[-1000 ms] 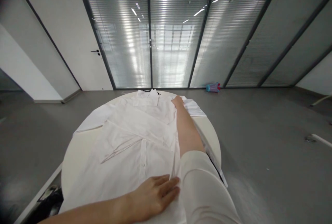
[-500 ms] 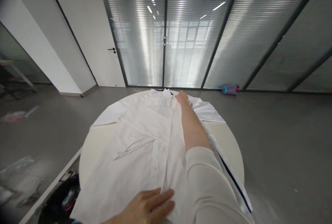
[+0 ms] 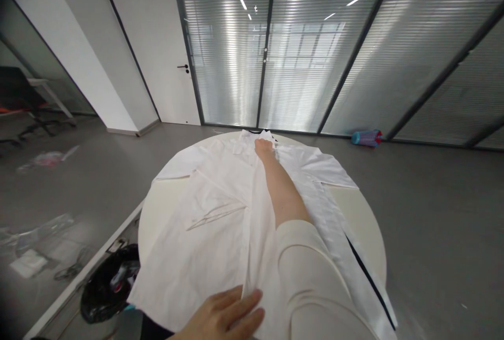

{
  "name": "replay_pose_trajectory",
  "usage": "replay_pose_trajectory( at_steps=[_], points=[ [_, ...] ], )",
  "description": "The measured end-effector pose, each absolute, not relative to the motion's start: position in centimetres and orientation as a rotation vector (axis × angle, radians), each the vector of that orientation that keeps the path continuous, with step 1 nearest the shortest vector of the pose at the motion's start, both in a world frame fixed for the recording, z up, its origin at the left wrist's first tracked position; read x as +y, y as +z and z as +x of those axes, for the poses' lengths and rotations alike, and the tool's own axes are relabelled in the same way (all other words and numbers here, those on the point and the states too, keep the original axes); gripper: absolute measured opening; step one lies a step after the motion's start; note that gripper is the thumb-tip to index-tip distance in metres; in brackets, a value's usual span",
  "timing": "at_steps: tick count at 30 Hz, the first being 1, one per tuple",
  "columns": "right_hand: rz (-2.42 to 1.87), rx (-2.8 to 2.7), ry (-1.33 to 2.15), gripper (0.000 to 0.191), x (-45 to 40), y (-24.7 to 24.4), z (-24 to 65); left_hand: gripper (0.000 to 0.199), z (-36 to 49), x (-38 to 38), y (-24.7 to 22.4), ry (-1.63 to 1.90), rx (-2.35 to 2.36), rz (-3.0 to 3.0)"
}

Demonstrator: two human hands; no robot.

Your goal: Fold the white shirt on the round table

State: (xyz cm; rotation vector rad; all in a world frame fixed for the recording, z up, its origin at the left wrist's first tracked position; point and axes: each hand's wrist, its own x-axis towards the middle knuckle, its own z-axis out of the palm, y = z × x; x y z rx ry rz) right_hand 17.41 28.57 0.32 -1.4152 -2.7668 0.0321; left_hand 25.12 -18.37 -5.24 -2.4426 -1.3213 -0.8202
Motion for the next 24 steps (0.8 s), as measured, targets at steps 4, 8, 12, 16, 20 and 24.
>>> replay_pose_trajectory(
  at_steps=[4, 8, 12, 16, 20, 24],
  points=[
    [-1.399, -2.736, -0.022, 0.039, 28.0, -0.3, 17.1, 0.025, 25.3, -18.7, -6.2, -0.845, -1.353, -2.389],
    [-1.392, -2.713, -0.043, 0.040, 27.8, -0.3, 17.1, 0.022, 25.5, -18.8, -7.6, -0.849, -1.363, -2.320],
    [-1.401, -2.692, -0.029, 0.038, 27.4, -0.5, 17.4, 0.020, 25.5, -19.1, -8.9, -0.841, -1.386, -2.253],
    [-1.421, -2.660, -0.008, 0.038, 27.2, -0.6, 17.5, 0.026, 24.7, -19.7, -8.5, -0.732, -1.426, -2.274],
    [-1.434, -2.644, 0.022, 0.039, 27.2, -0.7, 17.5, 0.029, 24.1, -20.2, -7.1, -0.765, -1.449, -2.221],
    [-1.445, -2.642, 0.047, 0.041, 27.2, -0.9, 17.3, 0.027, 24.0, -20.3, -7.1, -0.714, -1.442, -2.255]
  ],
)
